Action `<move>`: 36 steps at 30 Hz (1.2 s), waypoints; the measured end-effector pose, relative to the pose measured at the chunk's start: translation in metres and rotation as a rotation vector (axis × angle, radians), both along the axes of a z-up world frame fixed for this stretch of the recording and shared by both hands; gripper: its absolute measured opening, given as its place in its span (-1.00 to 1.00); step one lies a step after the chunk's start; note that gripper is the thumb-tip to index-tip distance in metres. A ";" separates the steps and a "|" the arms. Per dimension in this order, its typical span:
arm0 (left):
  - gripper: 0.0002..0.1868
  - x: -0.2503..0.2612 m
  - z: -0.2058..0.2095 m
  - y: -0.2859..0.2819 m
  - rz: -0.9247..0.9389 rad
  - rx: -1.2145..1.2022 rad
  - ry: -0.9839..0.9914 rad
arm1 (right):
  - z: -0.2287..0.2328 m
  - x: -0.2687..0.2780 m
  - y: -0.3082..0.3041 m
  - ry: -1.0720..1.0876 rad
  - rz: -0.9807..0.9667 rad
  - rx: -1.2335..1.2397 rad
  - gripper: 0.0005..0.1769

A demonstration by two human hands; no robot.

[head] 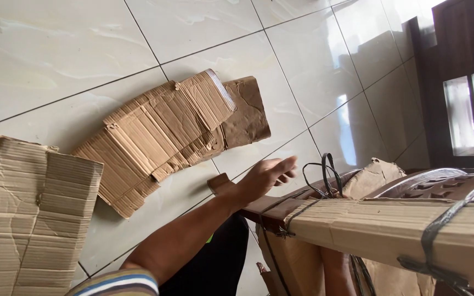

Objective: Wrapping a wooden chair seat with cardboard and securing it with plastic straps

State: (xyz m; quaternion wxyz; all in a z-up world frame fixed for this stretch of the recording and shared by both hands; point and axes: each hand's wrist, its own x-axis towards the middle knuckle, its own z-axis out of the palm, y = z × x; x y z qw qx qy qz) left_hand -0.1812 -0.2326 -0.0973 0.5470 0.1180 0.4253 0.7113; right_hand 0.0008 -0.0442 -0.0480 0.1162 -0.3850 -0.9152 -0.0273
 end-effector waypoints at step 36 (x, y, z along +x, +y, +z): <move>-0.62 -0.099 -0.100 -0.189 0.673 0.021 -0.433 | 0.050 -0.005 -0.080 0.377 0.188 0.226 -0.78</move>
